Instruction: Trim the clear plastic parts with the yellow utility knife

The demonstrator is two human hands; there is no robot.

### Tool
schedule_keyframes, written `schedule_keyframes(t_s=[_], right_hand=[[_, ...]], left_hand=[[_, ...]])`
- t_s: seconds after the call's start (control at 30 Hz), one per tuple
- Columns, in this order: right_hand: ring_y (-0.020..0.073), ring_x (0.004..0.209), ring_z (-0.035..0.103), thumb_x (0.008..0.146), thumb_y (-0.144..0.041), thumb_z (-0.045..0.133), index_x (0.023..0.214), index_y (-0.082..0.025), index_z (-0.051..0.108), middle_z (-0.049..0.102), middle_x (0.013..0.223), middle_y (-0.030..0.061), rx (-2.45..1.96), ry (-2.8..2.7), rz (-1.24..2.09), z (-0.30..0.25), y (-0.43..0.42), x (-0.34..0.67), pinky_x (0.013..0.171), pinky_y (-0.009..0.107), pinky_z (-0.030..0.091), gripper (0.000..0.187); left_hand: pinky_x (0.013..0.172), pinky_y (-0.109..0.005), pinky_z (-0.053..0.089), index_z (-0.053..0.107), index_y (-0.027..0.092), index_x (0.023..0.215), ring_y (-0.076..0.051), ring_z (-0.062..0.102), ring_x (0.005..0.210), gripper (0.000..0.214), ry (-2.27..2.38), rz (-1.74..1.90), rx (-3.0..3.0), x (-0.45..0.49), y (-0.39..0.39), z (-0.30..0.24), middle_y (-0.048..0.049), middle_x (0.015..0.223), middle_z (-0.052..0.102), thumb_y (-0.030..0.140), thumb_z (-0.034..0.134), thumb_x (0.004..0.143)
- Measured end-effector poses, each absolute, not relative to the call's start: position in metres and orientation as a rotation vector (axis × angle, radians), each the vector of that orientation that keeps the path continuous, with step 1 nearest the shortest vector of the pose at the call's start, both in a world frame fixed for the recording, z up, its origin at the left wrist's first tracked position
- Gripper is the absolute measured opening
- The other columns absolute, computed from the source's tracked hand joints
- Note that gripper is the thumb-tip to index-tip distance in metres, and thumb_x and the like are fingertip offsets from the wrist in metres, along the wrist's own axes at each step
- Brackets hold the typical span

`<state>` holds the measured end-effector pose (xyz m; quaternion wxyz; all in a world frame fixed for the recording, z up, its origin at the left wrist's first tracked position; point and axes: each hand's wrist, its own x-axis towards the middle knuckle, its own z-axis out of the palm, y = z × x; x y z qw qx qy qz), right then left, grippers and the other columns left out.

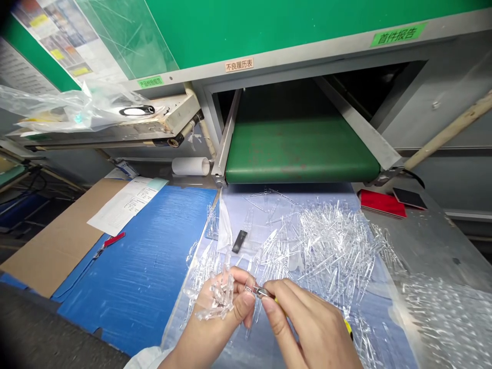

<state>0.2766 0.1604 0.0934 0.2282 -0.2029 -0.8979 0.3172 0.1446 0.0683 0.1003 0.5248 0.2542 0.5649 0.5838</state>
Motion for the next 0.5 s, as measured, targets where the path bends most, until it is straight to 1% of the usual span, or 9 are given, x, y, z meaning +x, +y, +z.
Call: schedule_keyframes(t_s=[0.3,0.5], right_hand=[[0.0104,0.053,0.062,0.095,-0.026,0.042,0.084,-0.026,0.055,0.062,0.066,-0.0054,-0.568,-2.455,0.903,0.0925,0.1606,0.2776,0.048,0.019,0.047,0.018],[0.0106,0.054,0.061,0.095,-0.027,0.043,0.084,-0.026,0.056,0.062,0.067,-0.0057,-0.593,-2.487,0.978,0.0918,0.1623,0.2806,0.049,0.02,0.047,0.017]], left_hand=[[0.057,-0.021,0.035,0.054,0.015,0.078,-0.008,0.042,0.052,0.031,1.359,1.4,0.63,0.1427,0.0678,0.0983,0.0039,0.055,0.046,0.046,0.06,0.082],[0.056,-0.021,0.034,0.054,0.016,0.079,-0.008,0.042,0.052,0.031,1.355,1.413,0.642,0.1438,0.0669,0.0988,0.0042,0.055,0.046,0.046,0.061,0.081]])
